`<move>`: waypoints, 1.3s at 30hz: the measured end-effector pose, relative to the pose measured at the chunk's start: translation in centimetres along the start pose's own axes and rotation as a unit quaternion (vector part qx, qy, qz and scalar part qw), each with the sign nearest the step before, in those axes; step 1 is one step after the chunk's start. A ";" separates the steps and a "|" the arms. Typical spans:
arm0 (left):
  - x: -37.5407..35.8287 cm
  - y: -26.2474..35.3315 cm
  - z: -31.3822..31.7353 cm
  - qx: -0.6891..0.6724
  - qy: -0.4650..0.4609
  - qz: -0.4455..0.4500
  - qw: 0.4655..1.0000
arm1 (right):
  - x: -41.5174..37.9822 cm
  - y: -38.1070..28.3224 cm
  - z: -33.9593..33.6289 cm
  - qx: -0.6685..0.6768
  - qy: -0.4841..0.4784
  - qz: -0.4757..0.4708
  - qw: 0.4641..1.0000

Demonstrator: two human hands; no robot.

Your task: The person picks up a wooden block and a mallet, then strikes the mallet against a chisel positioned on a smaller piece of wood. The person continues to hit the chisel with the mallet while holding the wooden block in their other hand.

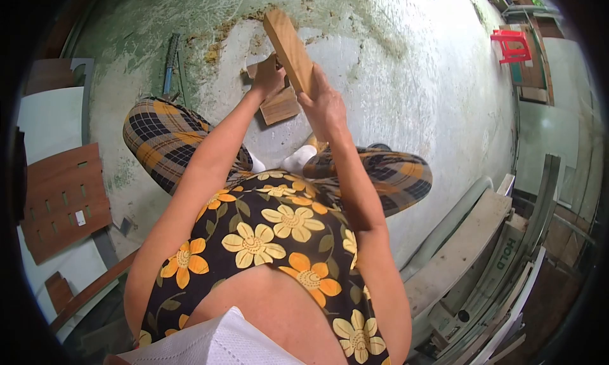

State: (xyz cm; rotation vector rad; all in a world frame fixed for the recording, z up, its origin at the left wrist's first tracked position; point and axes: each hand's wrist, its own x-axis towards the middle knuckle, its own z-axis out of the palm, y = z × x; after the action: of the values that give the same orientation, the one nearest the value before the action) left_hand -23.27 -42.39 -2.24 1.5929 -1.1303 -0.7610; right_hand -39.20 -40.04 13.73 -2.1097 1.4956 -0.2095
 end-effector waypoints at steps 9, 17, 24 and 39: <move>0.4 -1.1 0.3 0.040 0.003 -0.038 0.998 | -0.4 -1.9 -1.1 0.148 0.074 -0.084 0.983; 0.1 -0.3 -0.1 -0.026 0.033 0.024 0.999 | -0.5 0.2 0.6 0.152 0.023 -0.047 0.987; 0.5 -1.0 0.6 0.036 0.034 -0.020 0.999 | -0.5 -0.3 -0.6 0.216 0.062 -0.056 0.973; -0.2 -0.6 0.5 0.056 0.014 -0.054 0.997 | -0.7 0.3 -0.6 0.228 0.060 -0.040 0.971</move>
State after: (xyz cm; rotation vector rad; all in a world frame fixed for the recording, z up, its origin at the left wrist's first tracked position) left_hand -23.66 -42.33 -2.98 1.7657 -1.0899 -0.7535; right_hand -39.93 -39.69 14.18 -1.8076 1.2786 -0.6558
